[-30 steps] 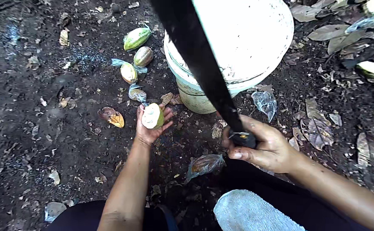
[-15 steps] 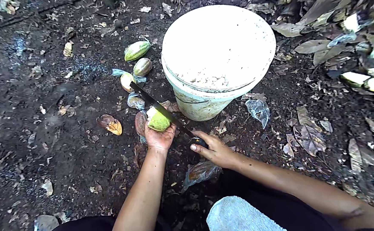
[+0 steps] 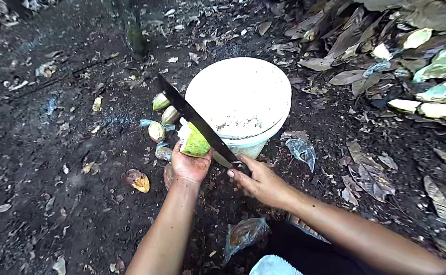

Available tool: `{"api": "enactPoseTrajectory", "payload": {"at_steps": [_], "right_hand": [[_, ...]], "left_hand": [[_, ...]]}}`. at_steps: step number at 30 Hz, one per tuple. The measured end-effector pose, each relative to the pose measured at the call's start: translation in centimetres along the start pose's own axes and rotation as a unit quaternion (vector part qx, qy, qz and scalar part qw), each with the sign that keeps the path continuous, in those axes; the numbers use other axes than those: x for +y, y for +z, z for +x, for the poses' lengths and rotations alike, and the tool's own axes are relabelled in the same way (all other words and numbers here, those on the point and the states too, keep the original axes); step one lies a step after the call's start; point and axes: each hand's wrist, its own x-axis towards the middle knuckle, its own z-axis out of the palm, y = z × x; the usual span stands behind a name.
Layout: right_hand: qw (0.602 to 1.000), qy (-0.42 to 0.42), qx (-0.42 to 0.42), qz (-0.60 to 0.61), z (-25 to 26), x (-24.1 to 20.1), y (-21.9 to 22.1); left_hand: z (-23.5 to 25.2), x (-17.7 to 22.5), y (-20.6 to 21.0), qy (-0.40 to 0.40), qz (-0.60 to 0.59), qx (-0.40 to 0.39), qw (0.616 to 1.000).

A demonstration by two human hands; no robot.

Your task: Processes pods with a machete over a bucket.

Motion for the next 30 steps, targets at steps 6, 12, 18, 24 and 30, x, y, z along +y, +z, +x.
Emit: {"api": "enactPoseTrajectory", "payload": {"at_steps": [6, 12, 18, 24, 30], "right_hand": [[0.990, -0.089, 0.104, 0.027, -0.8, 0.1, -3.2], [0.918, -0.181, 0.224, -0.271, 1.6, -0.3, -8.9], [0.923, -0.221, 0.130, -0.288, 6.5, 0.4, -14.7], [0.957, -0.217, -0.014, -0.191, 10.5, 0.1, -15.9], [0.965, -0.203, -0.017, -0.167, 11.0, 0.9, -14.6]], "left_hand": [[1.3, -0.9, 5.7, -0.050, 0.053, -0.085, 0.994], [4.1, -2.9, 11.5, -0.014, 0.041, -0.211, 0.976], [6.1, -2.7, 13.6, -0.001, -0.026, -0.271, 0.962], [8.5, -2.2, 11.5, 0.075, -0.028, -0.190, 0.978], [9.0, -2.0, 11.8, 0.075, -0.054, -0.097, 0.991]]}}
